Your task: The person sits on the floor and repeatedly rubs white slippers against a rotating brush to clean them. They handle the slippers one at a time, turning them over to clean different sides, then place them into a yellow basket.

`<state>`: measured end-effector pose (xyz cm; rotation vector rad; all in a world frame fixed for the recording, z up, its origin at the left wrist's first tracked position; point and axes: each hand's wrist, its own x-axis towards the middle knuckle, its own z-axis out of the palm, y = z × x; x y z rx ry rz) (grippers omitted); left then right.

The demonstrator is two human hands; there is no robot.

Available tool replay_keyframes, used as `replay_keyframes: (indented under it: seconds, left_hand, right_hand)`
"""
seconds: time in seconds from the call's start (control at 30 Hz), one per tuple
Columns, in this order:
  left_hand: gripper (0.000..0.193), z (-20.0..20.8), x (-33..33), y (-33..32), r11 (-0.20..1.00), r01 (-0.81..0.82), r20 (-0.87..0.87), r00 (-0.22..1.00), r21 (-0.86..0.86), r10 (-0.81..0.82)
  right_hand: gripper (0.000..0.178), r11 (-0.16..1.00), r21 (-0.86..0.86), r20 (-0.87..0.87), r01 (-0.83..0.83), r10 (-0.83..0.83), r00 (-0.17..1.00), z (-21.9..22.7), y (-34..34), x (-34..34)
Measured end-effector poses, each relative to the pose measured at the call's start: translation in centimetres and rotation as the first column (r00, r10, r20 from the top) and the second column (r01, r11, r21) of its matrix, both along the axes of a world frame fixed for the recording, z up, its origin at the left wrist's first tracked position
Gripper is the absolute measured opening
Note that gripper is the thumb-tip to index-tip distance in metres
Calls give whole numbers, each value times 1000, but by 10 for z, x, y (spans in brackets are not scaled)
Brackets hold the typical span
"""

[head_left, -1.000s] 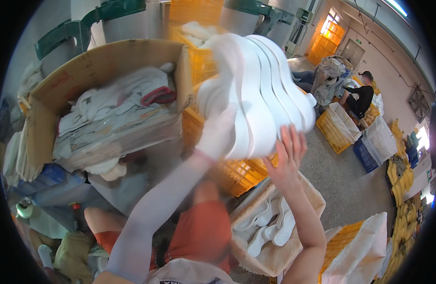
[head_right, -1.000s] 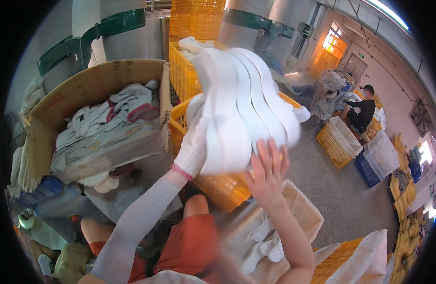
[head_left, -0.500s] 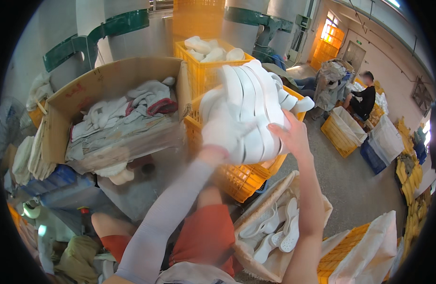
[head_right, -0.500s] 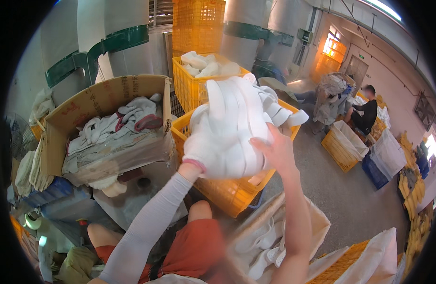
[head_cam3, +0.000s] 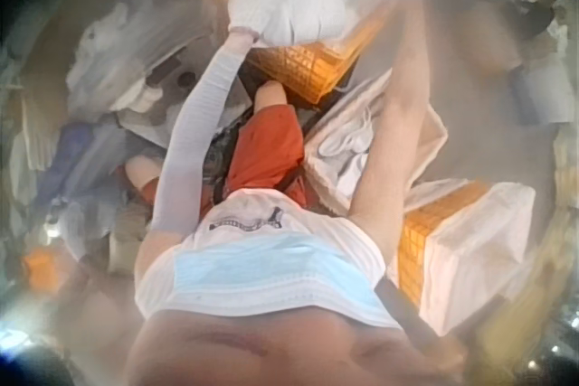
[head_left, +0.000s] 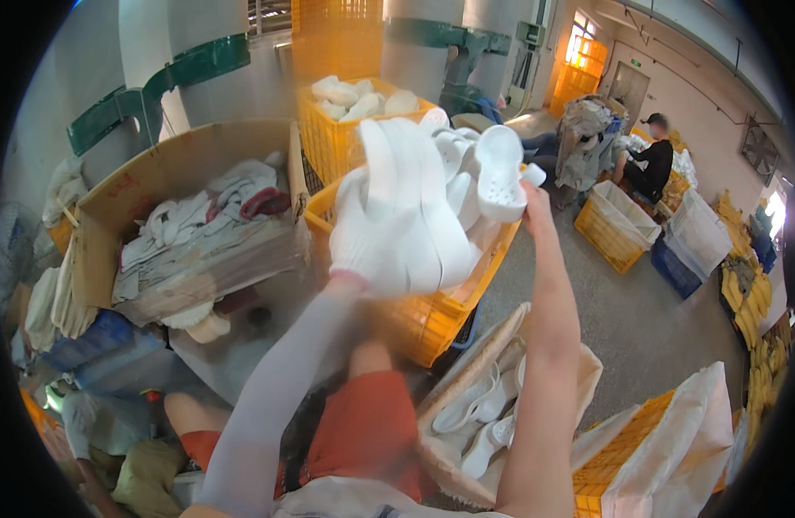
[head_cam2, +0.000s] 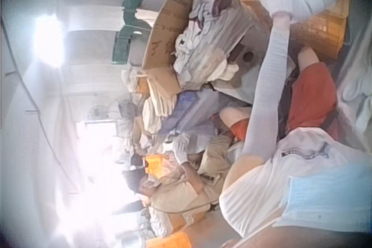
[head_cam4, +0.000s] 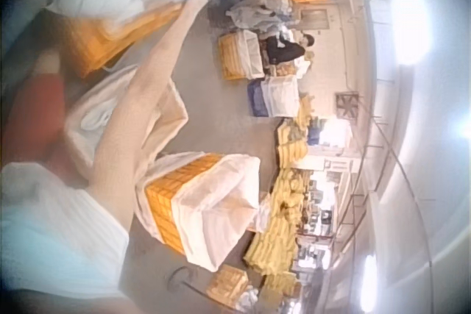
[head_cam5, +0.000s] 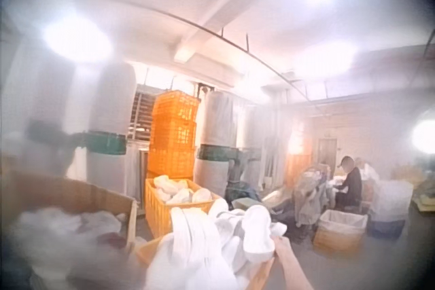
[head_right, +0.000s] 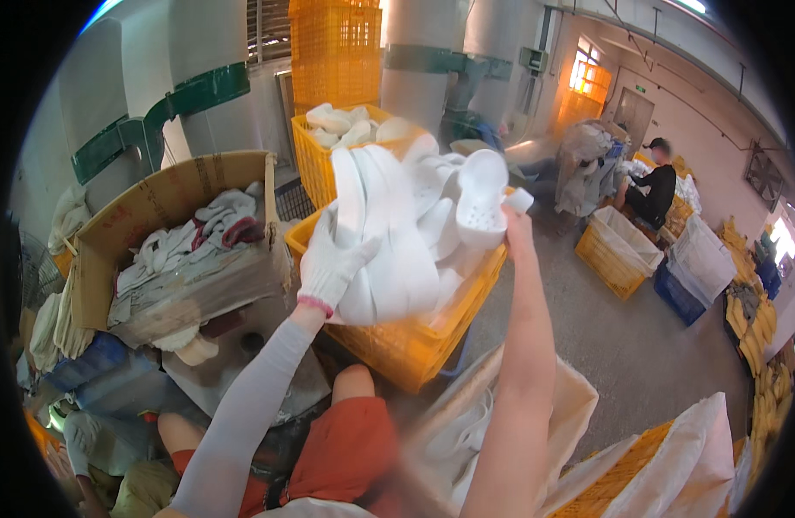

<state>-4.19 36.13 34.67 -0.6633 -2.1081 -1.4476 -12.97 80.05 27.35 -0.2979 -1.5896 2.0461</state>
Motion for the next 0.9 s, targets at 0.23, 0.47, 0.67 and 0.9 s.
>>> replay_keyframes:
  seconds: [0.23,0.47,0.67,0.9]
  left_hand:
    - [62,10,-19,-24,936,135,473,834,324,-284]
    - [78,-36,-19,-23,985,83,306,944,152,-126]
    - [73,-45,5,-49,944,53,458,864,326,-207]
    - [97,13,16,-9,954,124,369,902,272,-223]
  right_hand:
    - [52,382,771,-450,510,-240,860,53,-161,62]
    - [90,658,668,175,-348,316,933,37,-214,119]
    - [60,963,76,130,-260,249,960,4,-166,135]
    - [65,407,863,-237,299,-196,951,9,-239,150]
